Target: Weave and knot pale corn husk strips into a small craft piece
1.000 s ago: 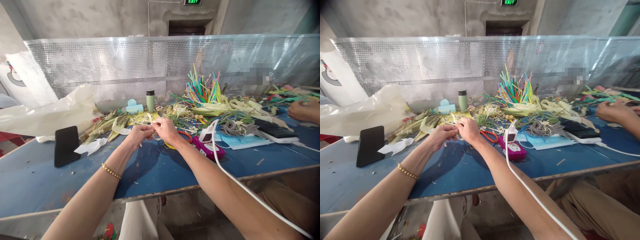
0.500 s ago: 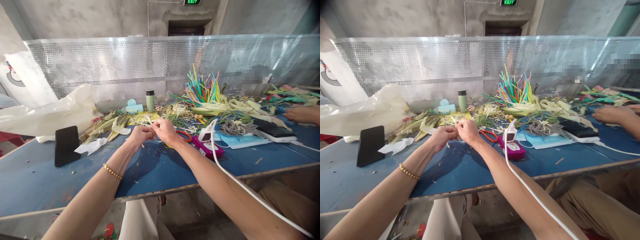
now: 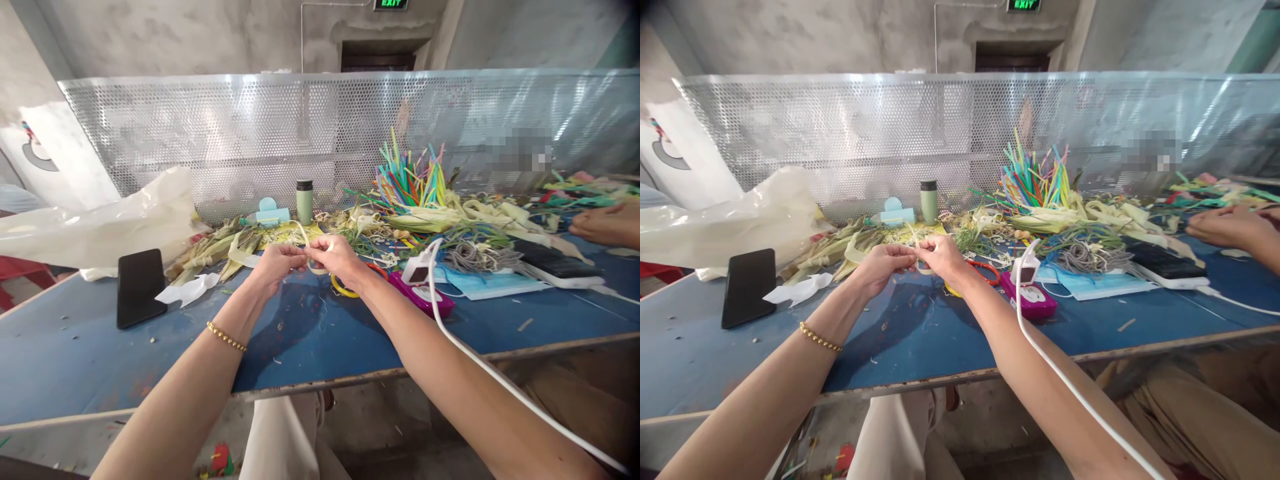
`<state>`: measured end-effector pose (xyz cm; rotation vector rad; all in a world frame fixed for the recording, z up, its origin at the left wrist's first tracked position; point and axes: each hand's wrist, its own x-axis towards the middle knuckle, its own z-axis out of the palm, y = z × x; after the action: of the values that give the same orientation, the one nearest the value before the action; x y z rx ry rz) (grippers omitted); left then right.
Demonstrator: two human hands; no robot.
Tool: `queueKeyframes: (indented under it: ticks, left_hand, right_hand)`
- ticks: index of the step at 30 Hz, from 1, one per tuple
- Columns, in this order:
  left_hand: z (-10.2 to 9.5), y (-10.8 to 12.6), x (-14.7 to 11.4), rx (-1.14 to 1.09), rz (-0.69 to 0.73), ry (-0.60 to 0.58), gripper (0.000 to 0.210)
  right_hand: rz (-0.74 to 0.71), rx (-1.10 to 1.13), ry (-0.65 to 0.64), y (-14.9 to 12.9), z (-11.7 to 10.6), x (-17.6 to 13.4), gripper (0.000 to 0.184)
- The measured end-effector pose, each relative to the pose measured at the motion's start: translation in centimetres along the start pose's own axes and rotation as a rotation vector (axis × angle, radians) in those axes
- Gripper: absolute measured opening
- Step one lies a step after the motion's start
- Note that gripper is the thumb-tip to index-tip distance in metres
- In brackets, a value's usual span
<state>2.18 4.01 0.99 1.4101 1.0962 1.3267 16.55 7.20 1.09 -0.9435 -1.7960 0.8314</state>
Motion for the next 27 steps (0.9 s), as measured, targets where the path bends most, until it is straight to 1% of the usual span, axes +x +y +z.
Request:
queueKeyframes:
  ticks: [3,5,6,8,10,12,14,18,22,25,27]
  left_hand:
    - [0.0,0.1,0.1,-0.015,0.005,0.098,0.021]
    - [0.1,0.1,0.1,-0.060,-0.003,0.160,0.025]
    - [0.1,0.1,0.1,-0.089,-0.014,0.166,0.026]
    - [0.2,0.0,0.1,-0.152,-0.054,0.126,0.027]
    - [0.4,-0.1,0.1,-0.197,-0.080,0.075,0.029]
    - [0.5,-0.2,0.0,-0.221,-0.069,0.065,0.031]
    - [0.6,-0.4,0.1,-0.231,-0.046,0.084,0.029]
    - [0.6,-0.7,0.2,-0.199,-0.007,0.077,0.017]
    - [0.6,-0.8,0.3,-0.043,0.104,0.126,0.009]
    - [0.6,-0.9,0.4,0.062,0.132,0.131,0.008]
    - [0.5,-1.0,0.5,0.173,0.151,0.140,0.009]
  right_hand:
    - [0.082,0.064,-0.003,-0.3,-0.1,-0.1,0.017]
    - [0.103,0.132,0.037,-0.3,0.0,0.0,0.016]
    - [0.103,0.169,0.077,-0.2,0.1,0.1,0.015]
    - [0.091,0.218,0.183,0.0,0.2,0.3,0.015]
    - [0.073,0.221,0.268,0.2,0.4,0.5,0.016]
    - [0.069,0.207,0.291,0.4,0.5,0.5,0.015]
    - [0.068,0.191,0.277,0.5,0.7,0.5,0.014]
    - [0.072,0.164,0.224,0.4,1.0,0.3,0.015]
    - [0.080,0.092,0.154,0.3,0.9,0.3,0.013]
    - [0.103,0.060,0.083,0.2,0.6,0.3,0.008]
    - [0.124,0.080,0.027,0.1,0.4,0.2,0.012]
